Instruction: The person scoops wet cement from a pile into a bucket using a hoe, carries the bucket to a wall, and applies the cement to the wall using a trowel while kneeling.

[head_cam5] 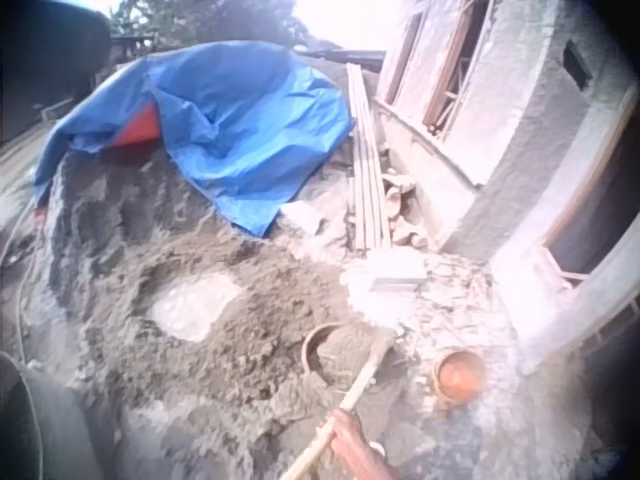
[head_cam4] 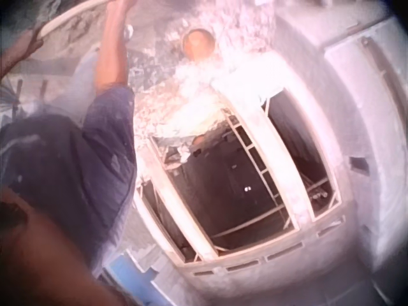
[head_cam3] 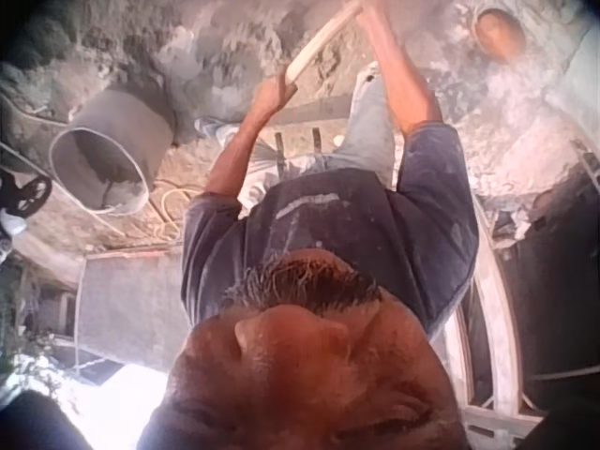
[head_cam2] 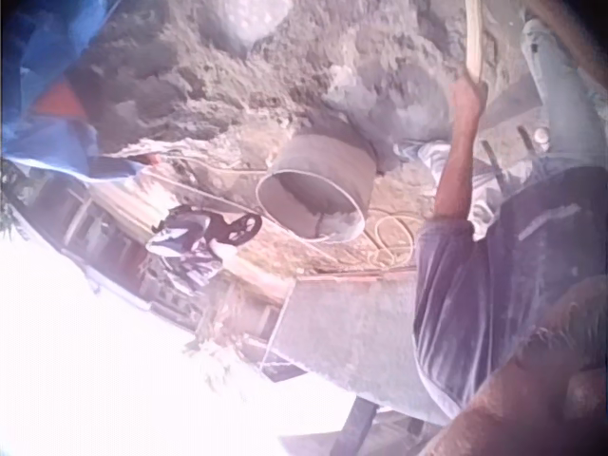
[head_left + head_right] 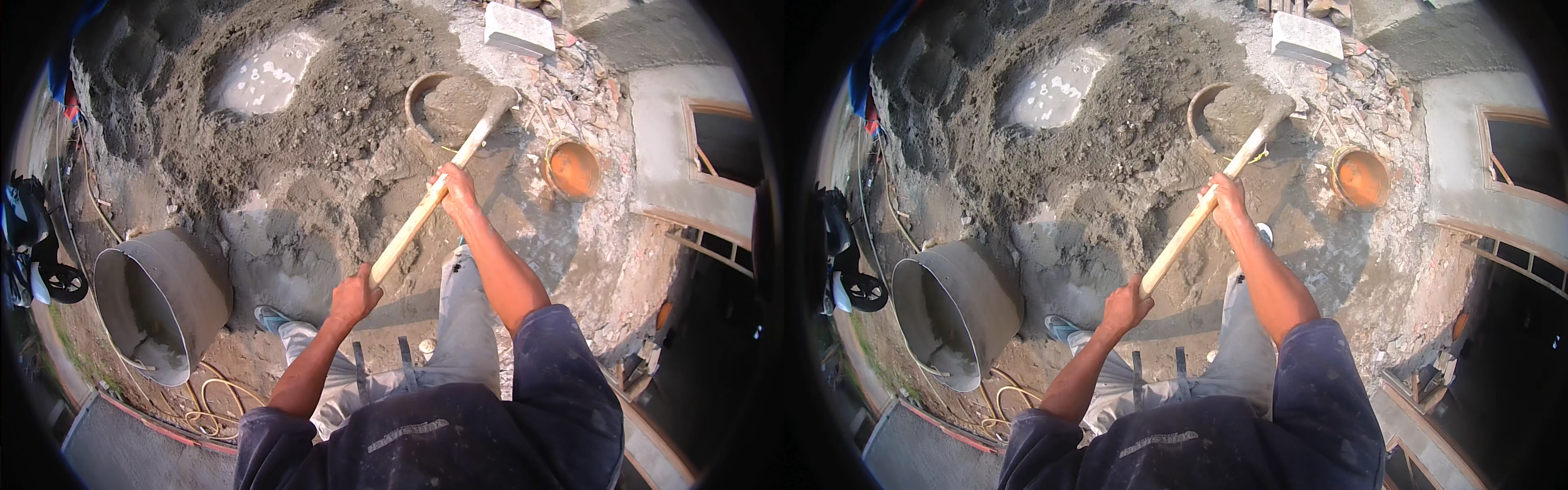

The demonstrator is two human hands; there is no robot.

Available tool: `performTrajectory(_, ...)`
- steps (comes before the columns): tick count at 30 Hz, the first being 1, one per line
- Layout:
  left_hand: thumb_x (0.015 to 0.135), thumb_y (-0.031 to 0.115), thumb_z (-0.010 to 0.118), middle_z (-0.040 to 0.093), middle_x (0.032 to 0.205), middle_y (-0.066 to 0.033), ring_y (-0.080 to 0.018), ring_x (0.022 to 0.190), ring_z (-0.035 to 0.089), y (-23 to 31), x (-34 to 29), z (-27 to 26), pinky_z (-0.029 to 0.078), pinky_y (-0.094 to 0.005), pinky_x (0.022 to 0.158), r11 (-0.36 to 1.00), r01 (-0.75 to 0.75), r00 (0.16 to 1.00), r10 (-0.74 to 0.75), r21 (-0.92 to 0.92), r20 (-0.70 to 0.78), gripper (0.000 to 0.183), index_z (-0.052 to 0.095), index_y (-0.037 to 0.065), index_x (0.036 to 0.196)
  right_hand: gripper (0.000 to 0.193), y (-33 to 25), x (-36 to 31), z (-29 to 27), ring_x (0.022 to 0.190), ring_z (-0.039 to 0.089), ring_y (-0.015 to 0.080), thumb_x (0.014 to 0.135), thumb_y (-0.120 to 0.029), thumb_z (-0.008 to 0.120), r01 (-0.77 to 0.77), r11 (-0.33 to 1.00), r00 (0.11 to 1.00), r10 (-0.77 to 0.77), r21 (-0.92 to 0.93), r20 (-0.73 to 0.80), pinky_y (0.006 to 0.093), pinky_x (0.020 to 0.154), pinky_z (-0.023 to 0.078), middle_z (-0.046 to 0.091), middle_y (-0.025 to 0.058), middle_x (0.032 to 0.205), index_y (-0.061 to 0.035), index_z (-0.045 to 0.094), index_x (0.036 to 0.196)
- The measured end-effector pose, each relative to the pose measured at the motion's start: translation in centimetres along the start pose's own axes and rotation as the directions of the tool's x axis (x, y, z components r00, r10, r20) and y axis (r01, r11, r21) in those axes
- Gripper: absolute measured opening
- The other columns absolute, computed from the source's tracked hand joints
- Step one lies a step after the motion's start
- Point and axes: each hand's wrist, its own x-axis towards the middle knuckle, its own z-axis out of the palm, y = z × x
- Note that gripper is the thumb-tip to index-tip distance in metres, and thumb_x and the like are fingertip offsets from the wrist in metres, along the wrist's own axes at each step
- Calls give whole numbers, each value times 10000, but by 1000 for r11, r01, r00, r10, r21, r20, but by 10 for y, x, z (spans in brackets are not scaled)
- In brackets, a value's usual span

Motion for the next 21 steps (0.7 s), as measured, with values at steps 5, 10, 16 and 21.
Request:
performTrajectory(5,780,248,689,640,1028,-217,-421,931,622,-31,66,44,502,-496,813,998,21,988,-31,-64,-152,471,465,95,1165,216,3,38,4,595,528,208,772,-38,574,93,996,994,-92,1,54,389,577,482,481,71,757,-66,447,945)
performTrajectory(10,791,221,693,612,1128,-240,-409,972,615,-4,-6,42,499,-468,832,894,-152,987,119,-422,-104,592,444,108,1316,238,-11,-45,-7,569,505,177,799,-64,571,174,984,984,-173,36,-33,361,528,458,477,44,752,-97,428,986)
performTrajectory(16,776,211,689,640,968,-301,-406,898,657,9,-137,2,513,-425,812,846,177,963,-43,-502,267,690,422,-31,1364,71,87,-106,-56,570,510,171,861,-95,577,-113,993,981,109,-18,-159,328,504,448,494,41,715,-77,515,889)
performTrajectory(21,771,262,652,637,935,-328,-401,879,664,-5,-156,16,511,-403,800,833,221,963,-103,-508,249,679,453,-61,1333,55,203,-111,-118,566,509,203,862,-89,572,-457,887,844,409,-66,-346,369,495,447,502,66,711,-54,530,866)
